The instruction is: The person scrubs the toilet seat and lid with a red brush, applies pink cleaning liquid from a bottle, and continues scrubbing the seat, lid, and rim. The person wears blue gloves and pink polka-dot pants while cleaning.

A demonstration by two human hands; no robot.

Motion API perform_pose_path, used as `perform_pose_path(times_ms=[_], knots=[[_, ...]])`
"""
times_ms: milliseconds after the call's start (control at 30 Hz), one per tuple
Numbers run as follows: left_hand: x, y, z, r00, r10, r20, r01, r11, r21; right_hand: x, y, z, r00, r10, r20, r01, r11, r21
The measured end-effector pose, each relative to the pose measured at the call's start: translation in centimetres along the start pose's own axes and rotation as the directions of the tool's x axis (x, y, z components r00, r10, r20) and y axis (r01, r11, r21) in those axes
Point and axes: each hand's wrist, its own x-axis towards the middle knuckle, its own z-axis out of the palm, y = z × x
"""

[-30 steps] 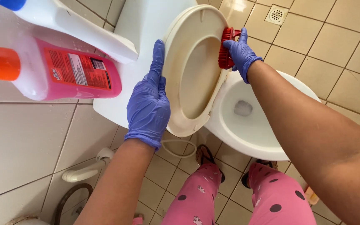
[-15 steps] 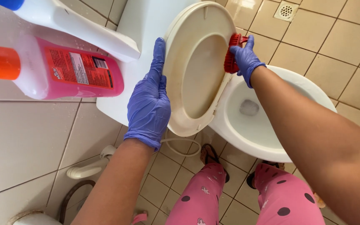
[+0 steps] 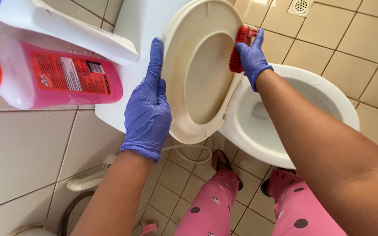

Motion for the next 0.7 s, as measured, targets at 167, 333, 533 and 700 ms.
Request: perform_pose_path(times_ms=[167,333,533,700], knots=[[-0.1,-0.6,0.4,0.996,0.086,-0.038,-0.086,0.996,0.007,2.4,5.1,0.6,0.997,-0.069,-0.018,0.071,0.967,0.246],[-0.1,-0.4,0.1,0.995,0.091,-0.034,-0.091,0.996,-0.001,3.2,11.7,2.5,0.998,0.010,-0.057,0.004,0.973,0.232],[-0.4,-0.5,0.2,0.995,0.091,-0.032,-0.093,0.994,-0.052,2.2,8.5,0.8,0.977,0.213,0.028,-0.214,0.977,0.023],[-0.5,-1.4,0.7,0.988,0.146,-0.052,-0.148,0.988,-0.039,2.5,6.2,-0.2,0.998,0.046,0.045,-0.054,0.980,0.194]])
